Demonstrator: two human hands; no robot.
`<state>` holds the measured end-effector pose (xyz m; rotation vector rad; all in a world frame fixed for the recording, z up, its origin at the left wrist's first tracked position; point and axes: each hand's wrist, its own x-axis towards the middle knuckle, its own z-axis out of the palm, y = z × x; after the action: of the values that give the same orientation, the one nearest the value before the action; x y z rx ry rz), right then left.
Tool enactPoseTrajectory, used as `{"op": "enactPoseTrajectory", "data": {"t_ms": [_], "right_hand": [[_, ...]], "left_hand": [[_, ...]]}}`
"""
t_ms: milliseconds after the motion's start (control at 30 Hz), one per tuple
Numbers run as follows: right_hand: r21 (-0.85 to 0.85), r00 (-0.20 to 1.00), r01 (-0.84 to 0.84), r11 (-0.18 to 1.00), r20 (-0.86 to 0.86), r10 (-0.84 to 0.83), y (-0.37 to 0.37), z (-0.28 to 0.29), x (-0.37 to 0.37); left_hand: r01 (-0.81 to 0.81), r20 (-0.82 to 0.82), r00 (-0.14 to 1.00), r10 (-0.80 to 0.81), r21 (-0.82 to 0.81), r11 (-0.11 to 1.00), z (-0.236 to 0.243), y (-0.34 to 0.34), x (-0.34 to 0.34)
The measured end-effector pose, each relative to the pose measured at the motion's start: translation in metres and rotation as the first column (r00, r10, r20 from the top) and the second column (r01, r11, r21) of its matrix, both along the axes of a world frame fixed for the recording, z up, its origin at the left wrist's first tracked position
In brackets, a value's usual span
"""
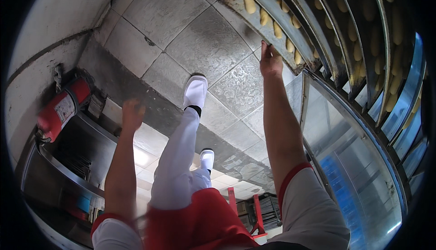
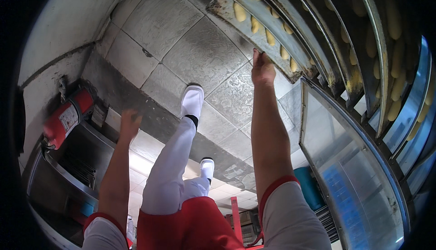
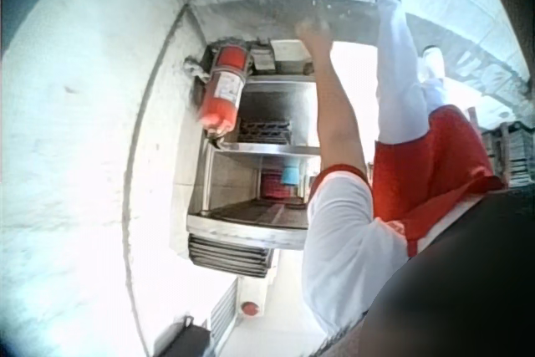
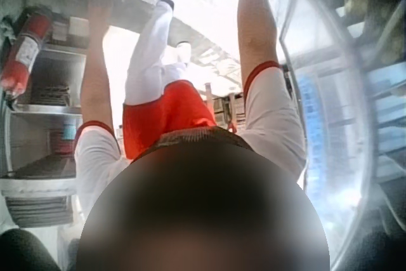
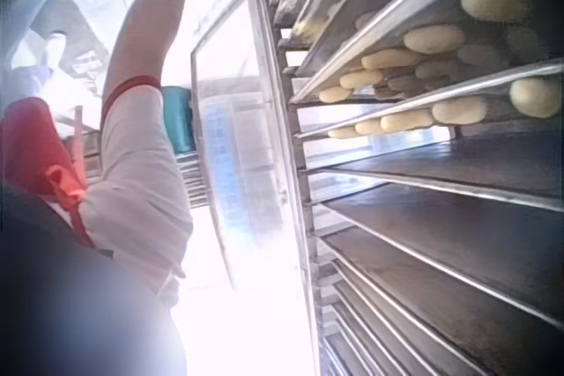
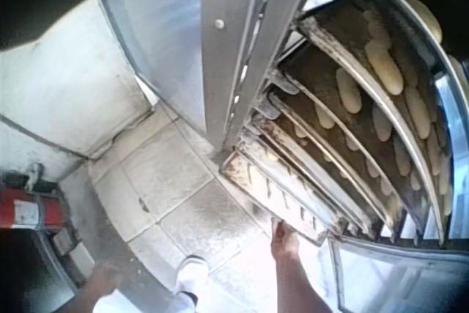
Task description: The person coats small pieces of dough in a yellow powder, places them onto a metal baking tray, and then rolls more dough pieces by hand on a metal work surface before coating them as well.
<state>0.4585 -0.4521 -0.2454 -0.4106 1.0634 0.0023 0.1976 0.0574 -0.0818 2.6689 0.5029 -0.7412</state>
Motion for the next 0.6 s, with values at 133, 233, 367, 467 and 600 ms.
{"op": "enactPoseTrajectory", "data": {"t_ms": [133, 233, 367, 467, 600], "right_hand": [[-0.111, 0.998, -0.067, 0.992, -0.024, 0.065, -0.012, -0.01, 0.02], [-0.171, 0.993, -0.109, 0.979, 0.031, 0.116, -0.02, -0.014, 0.029], [-0.21, 0.991, -0.114, 0.971, 0.046, 0.126, -0.04, -0.02, 0.052], [-0.232, 0.974, -0.191, 0.954, 0.073, 0.213, -0.023, -0.01, 0.061], [-0.162, 0.847, -0.505, 0.848, 0.094, 0.523, -0.04, -0.019, 0.051]], "left_hand": [[-0.069, -0.132, 0.988, 0.078, 0.071, 0.995, 0.034, 0.01, -0.112], [-0.104, -0.18, 0.978, 0.109, 0.041, 0.994, 0.058, 0.004, -0.164], [-0.205, -0.311, 0.927, 0.211, 0.053, 0.977, 0.066, -0.003, -0.181], [-0.232, -0.343, 0.905, 0.25, 0.091, 0.968, 0.082, 0.003, -0.187], [-0.257, -0.322, 0.909, 0.265, 0.068, 0.964, 0.083, 0.006, -0.174]]}}
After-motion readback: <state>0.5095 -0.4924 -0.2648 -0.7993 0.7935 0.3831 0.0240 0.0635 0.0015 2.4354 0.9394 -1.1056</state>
